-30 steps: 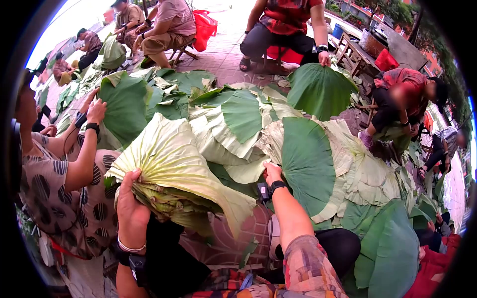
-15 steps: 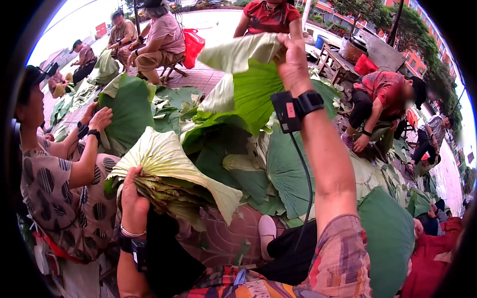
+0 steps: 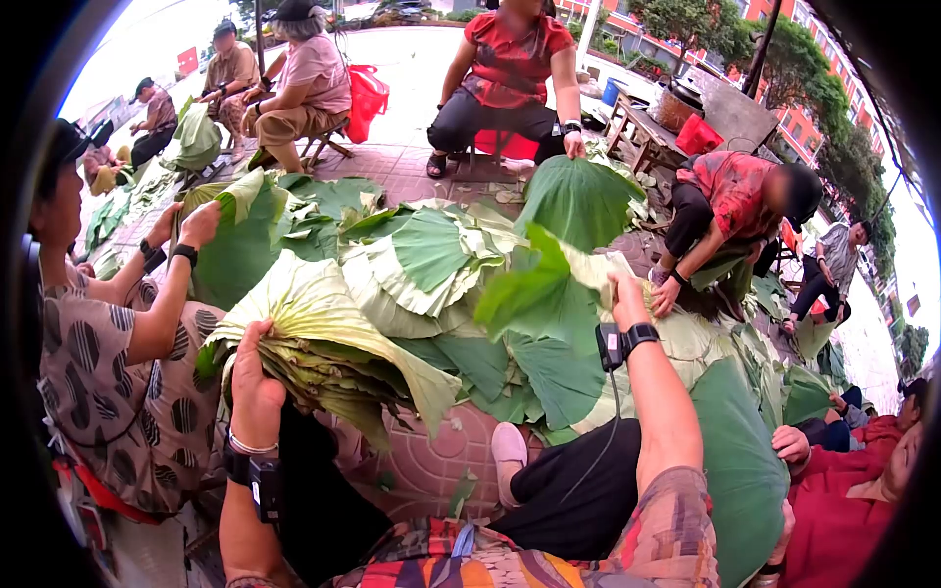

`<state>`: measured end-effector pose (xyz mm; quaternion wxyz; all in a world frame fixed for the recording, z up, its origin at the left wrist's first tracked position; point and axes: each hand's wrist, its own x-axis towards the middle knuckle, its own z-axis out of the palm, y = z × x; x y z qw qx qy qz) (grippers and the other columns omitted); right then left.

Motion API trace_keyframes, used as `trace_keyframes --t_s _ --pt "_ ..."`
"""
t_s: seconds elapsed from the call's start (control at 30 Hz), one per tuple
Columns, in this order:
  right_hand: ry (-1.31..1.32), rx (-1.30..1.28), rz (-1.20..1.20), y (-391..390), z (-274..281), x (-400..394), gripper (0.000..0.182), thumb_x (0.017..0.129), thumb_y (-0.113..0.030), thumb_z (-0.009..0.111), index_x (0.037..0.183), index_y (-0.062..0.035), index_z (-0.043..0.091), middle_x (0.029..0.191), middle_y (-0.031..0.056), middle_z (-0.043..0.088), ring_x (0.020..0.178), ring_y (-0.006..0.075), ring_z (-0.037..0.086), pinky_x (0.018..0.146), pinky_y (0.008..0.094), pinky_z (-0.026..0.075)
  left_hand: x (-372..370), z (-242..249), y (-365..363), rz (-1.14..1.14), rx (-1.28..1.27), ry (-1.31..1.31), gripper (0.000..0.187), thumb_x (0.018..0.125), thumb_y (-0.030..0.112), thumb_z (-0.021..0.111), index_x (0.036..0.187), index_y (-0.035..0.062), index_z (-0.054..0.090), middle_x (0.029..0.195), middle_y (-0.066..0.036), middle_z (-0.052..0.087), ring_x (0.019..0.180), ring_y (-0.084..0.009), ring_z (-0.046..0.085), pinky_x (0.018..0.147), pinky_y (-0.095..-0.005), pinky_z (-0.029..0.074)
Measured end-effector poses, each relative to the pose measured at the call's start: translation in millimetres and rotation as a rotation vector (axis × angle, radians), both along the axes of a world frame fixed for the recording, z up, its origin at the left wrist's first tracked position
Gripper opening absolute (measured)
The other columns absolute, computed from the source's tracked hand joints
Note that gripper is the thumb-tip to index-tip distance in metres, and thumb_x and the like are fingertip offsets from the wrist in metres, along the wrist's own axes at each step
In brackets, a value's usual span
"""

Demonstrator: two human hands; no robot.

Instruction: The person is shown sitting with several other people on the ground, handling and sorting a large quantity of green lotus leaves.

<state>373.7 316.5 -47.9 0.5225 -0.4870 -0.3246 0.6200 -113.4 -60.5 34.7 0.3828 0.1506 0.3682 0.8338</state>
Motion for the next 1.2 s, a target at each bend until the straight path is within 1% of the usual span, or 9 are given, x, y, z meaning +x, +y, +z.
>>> trace_keyframes --t_s 0.13,0.2,0.33,0.37,0.7,0.77,0.83,0.9,1.2 --pt "-0.507 -0.012 -0.044 -40 -52 1 0.011 0.065 -0.009 0.062 0.069 -0.0002 0.057 0.066 0.0076 0.056 0.055 0.0191 0.054 0.053 0.0323 0.045 -17 -2 -2 -0.16 -0.005 -0.203 0.018 0.076 0.015 0.058 0.091 0.0039 0.058 0.09 -0.006 0.06 0.082 -0.0197 0.057 0.075 -0.032 0.046" --pt "-0.83 0.032 -0.018 -51 -23 -30 0.015 0.065 -0.012 0.065 0.075 -0.0023 0.061 0.066 0.004 0.055 0.057 0.0172 0.051 0.052 0.0296 0.042 -15 -5 -6 -0.219 0.092 -0.194 0.029 0.085 0.01 0.049 0.11 -0.0026 0.049 0.112 -0.011 0.049 0.104 -0.0181 0.048 0.091 -0.0304 0.037" --pt "-0.695 0.064 0.203 -57 -26 -107 0.026 0.068 -0.02 0.065 0.087 -0.0043 0.058 0.078 0.0005 0.055 0.073 0.0143 0.052 0.056 0.0293 0.043 1 0 -3 -0.017 -0.034 0.082 0.023 0.076 0.012 0.057 0.097 0.0015 0.056 0.095 -0.008 0.06 0.086 -0.0204 0.057 0.078 -0.0326 0.045" --pt "-0.588 0.043 0.265 -59 -39 -126 0.028 0.068 -0.019 0.065 0.09 -0.0039 0.057 0.078 0.0015 0.055 0.071 0.0142 0.053 0.055 0.0291 0.043 2 19 -1 -0.099 -0.054 -0.252 0.026 0.076 0.012 0.057 0.099 0.0007 0.055 0.096 -0.009 0.06 0.086 -0.0211 0.057 0.079 -0.0329 0.045" --pt "-0.511 -0.192 0.381 -70 -167 -287 0.06 0.066 -0.009 0.066 0.118 0.0039 0.04 0.091 0.0111 0.057 0.061 0.0165 0.055 0.044 0.0272 0.043 11 37 -3 -0.05 -0.12 -0.297 0.031 0.076 0.008 0.056 0.106 0.0005 0.052 0.102 -0.009 0.057 0.092 -0.0211 0.055 0.084 -0.0323 0.043" --pt "-0.58 -0.138 0.192 -66 -181 -305 0.056 0.062 -0.006 0.066 0.112 0.0044 0.044 0.08 0.0105 0.058 0.057 0.0179 0.055 0.043 0.0279 0.043 10 38 -2 -0.029 -0.14 -0.279 0.031 0.076 0.008 0.056 0.106 0.0006 0.051 0.102 -0.008 0.057 0.093 -0.0209 0.055 0.085 -0.0322 0.042" --pt "-0.681 -0.017 0.161 -55 -191 -312 0.025 0.058 -0.006 0.064 0.079 0.0047 0.055 0.059 0.0096 0.054 0.054 0.0178 0.054 0.045 0.0311 0.041 11 40 -2 -0.018 -0.152 -0.258 0.027 0.078 0.008 0.055 0.104 0.0012 0.053 0.102 -0.008 0.057 0.093 -0.0196 0.054 0.085 -0.0318 0.042" --pt "-0.773 0.111 0.169 -57 -173 -317 0.014 0.059 -0.007 0.062 0.06 0.0036 0.053 0.054 0.0106 0.051 0.052 0.0171 0.052 0.047 0.0333 0.039 14 43 -2 -0.001 -0.153 -0.254 0.026 0.077 0.007 0.056 0.103 0.0019 0.053 0.099 -0.007 0.057 0.091 -0.0178 0.054 0.083 -0.0304 0.042" --pt "0.296 0.249 0.624 -37 72 -351 0.01 0.077 -0.005 0.057 0.087 -0.001 0.058 0.078 0.0047 0.059 0.069 0.0148 0.057 0.064 0.028 0.049 18 49 -3 -0.04 -0.089 -0.228 0.023 0.077 0.009 0.056 0.099 0.0014 0.054 0.096 -0.007 0.058 0.088 -0.0173 0.055 0.08 -0.0291 0.043"
